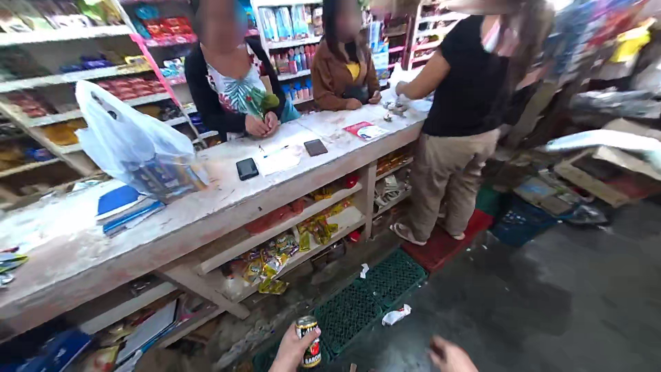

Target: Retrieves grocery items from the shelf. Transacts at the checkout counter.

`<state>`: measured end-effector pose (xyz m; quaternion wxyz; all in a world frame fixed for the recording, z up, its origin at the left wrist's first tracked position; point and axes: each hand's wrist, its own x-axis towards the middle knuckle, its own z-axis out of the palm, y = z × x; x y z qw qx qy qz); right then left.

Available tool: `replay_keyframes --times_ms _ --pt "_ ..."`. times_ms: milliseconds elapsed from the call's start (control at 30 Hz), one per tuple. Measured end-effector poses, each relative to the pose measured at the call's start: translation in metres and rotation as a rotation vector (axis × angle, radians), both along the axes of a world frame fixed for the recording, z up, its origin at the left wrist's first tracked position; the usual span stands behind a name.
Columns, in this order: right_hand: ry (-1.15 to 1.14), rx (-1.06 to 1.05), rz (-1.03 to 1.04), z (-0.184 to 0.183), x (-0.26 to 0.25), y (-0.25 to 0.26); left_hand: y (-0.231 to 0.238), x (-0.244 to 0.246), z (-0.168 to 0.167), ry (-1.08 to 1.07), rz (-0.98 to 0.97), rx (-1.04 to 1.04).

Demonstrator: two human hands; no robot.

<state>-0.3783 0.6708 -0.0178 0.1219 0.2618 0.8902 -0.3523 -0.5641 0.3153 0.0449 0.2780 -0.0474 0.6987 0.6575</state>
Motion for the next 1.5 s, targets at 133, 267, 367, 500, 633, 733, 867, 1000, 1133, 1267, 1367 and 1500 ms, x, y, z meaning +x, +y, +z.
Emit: replay_keyframes --times_ms 133,267,367,500,633,733,867,1000,1133,1267,1367,1500 --pt "0.182 -0.053 0.167 0.091 -0.183 0.041 0.017 -0.059 0.061 0.162 0.127 -0.041" --pt "0.397 -0.087 0.344 0.174 -0.356 0.041 0.021 -0.118 0.088 0.324 0.337 -0.018" --pt "0.594 -0.115 0.396 0.205 -0.471 0.037 0.021 -0.18 0.089 0.525 0.411 0.022" --pt "0.662 -0.022 0.339 0.228 -0.598 0.044 0.02 -0.303 0.108 0.721 0.468 0.123" --pt "0.581 0.105 0.359 0.25 -0.681 0.048 0.027 -0.403 0.139 0.718 0.522 0.105" --pt "0.515 0.16 0.416 0.251 -0.719 0.049 0.031 -0.442 0.142 0.721 0.527 0.059" --pt "0.392 0.18 0.497 0.25 -0.744 0.052 0.034 -0.457 0.125 0.727 0.597 -0.019" --pt "0.392 0.291 0.613 0.247 -0.751 0.054 0.034 -0.455 0.117 0.82 0.619 -0.058" --pt "0.443 0.225 0.715 0.25 -0.746 0.072 0.044 -0.453 0.122 0.88 0.596 -0.149" --pt "0.491 0.095 0.714 0.24 -0.727 0.099 0.042 -0.459 0.116 0.959 0.542 -0.2" --pt "0.527 0.1 0.745 0.229 -0.717 0.109 0.041 -0.461 0.117 0.999 0.542 -0.26" --pt "0.595 0.06 0.704 0.228 -0.724 0.117 0.05 -0.46 0.119 0.97 0.592 -0.27"
